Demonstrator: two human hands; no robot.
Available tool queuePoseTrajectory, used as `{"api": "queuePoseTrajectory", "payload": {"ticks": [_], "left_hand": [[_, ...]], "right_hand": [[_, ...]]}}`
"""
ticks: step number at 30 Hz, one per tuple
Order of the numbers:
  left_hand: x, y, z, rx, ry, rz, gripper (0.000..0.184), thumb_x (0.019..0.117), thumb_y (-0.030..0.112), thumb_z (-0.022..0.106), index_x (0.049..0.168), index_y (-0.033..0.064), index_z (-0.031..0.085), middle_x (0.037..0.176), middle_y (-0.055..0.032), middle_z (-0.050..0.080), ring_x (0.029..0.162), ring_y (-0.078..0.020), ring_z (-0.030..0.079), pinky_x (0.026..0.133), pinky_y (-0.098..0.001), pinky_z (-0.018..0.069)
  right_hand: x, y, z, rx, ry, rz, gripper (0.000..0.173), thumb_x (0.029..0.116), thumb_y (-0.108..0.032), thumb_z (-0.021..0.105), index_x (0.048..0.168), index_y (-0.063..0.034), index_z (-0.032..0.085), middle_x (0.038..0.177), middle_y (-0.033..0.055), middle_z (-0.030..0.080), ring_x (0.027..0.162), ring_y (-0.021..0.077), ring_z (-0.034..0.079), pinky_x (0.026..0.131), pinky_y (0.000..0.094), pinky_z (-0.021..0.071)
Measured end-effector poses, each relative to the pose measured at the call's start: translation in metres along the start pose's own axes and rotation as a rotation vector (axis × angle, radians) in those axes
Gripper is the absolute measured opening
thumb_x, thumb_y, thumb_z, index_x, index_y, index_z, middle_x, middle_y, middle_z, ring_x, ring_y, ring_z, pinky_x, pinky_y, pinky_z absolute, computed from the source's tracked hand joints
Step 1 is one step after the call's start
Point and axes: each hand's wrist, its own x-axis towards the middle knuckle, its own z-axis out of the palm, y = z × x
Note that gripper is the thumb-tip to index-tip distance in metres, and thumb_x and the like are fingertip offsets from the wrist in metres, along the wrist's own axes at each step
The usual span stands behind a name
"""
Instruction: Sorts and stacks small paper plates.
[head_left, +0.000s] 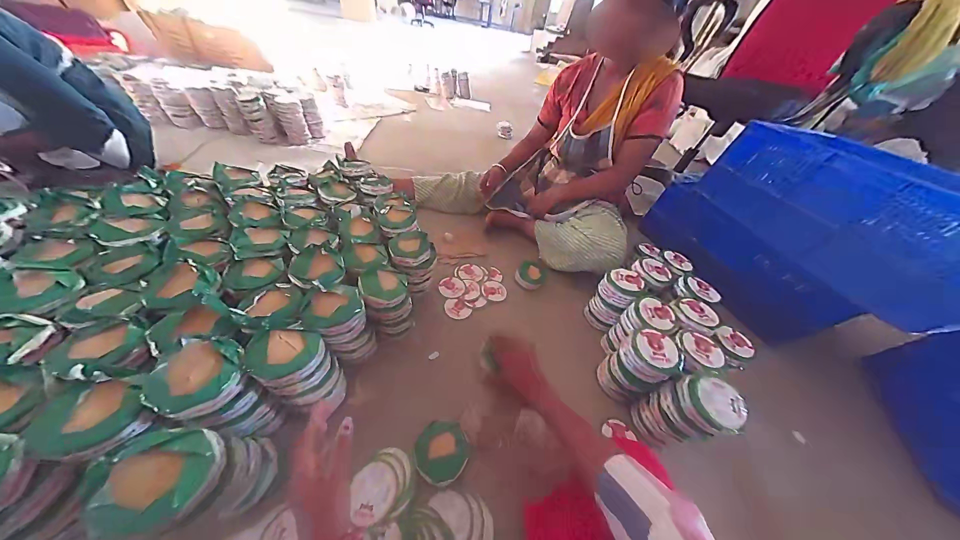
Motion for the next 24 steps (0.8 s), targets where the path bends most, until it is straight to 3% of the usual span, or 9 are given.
{"api": "queuePoseTrajectory", "payload": {"ticks": [2,4,6,9,12,15,19,24], "left_hand": [[-0.002,-0.004,0.0,0.064,-0.047,-0.026,0.064,0.1005,0.035,0.055,0.148,-0.006,0.044,0.15,-0.0263,0.048,0.14,-0.036,0.046,0.112,-0.0494,0.0398],[-0.002,-0.005,0.002,0.106,-0.104,-0.069,0.066,0.1,0.036,0.055,0.149,-0.0057,0.043,0.149,-0.0276,0.049,0.138,-0.0388,0.047,0.112,-0.0516,0.0385],[-0.005,-0.005,0.006,0.154,-0.204,-0.114,0.066,0.0992,0.035,0.058,0.151,-0.0037,0.042,0.15,-0.0268,0.048,0.139,-0.0399,0.046,0.114,-0.0532,0.0371],[-0.01,-0.007,0.017,0.268,-0.399,-0.135,0.067,0.0979,0.032,0.064,0.151,-0.0015,0.043,0.152,-0.026,0.046,0.143,-0.045,0.04,0.116,-0.06,0.0316],[-0.022,-0.014,0.033,0.353,-0.504,-0.086,0.068,0.0922,0.029,0.074,0.147,-0.0025,0.049,0.15,-0.0294,0.047,0.141,-0.051,0.039,0.115,-0.0656,0.0296],[-0.032,-0.009,0.047,0.385,-0.563,-0.141,0.068,0.0906,0.025,0.076,0.147,-0.0021,0.049,0.152,-0.0293,0.044,0.142,-0.0508,0.038,0.115,-0.0642,0.0304],[-0.035,-0.003,0.053,0.411,-0.593,-0.151,0.072,0.0875,0.024,0.079,0.148,-0.0004,0.049,0.153,-0.027,0.044,0.143,-0.0491,0.037,0.116,-0.0621,0.031],[-0.032,0.001,0.049,0.593,-0.718,-0.125,0.1,0.0729,0.026,0.092,0.156,0.0055,0.039,0.161,-0.0239,0.033,0.146,-0.0488,0.031,0.115,-0.0619,0.0323]], "right_hand": [[0.008,0.02,-0.016,0.134,0.273,0.254,0.096,0.0898,-0.043,0.073,0.162,-0.0026,0.024,0.165,0.0299,0.022,0.152,0.0507,0.02,0.117,0.0724,0.0196],[0.002,0.024,-0.031,0.199,0.419,0.338,0.095,0.09,-0.038,0.074,0.161,-0.0009,0.023,0.164,0.0302,0.024,0.151,0.0486,0.026,0.118,0.0648,0.0276],[-0.027,0.018,-0.04,0.209,0.268,0.302,0.09,0.0912,-0.033,0.073,0.16,-0.0008,0.025,0.164,0.031,0.021,0.151,0.0489,0.024,0.12,0.0626,0.0258],[-0.091,-0.004,-0.043,0.067,-0.131,0.182,0.082,0.0945,-0.04,0.068,0.158,-0.0017,0.033,0.165,0.0322,0.019,0.154,0.0493,0.016,0.121,0.0653,0.0185],[-0.15,-0.025,-0.026,-0.011,-0.303,0.168,0.072,0.092,-0.037,0.072,0.152,-0.0072,0.046,0.158,0.0275,0.036,0.147,0.0475,0.032,0.114,0.0661,0.0325],[-0.173,-0.039,-0.013,-0.018,-0.456,0.254,0.076,0.0927,-0.039,0.072,0.153,-0.0028,0.043,0.156,0.0294,0.037,0.145,0.0492,0.033,0.111,0.0663,0.0362],[-0.167,-0.041,-0.003,-0.042,-0.461,0.255,0.079,0.0934,-0.047,0.07,0.153,-0.0031,0.043,0.159,0.0278,0.033,0.146,0.0481,0.032,0.112,0.0656,0.0341],[-0.157,-0.038,0.003,-0.08,-0.468,0.237,0.083,0.0906,-0.053,0.071,0.156,-0.0113,0.041,0.157,0.0269,0.037,0.144,0.0494,0.034,0.109,0.0683,0.0359]]}}
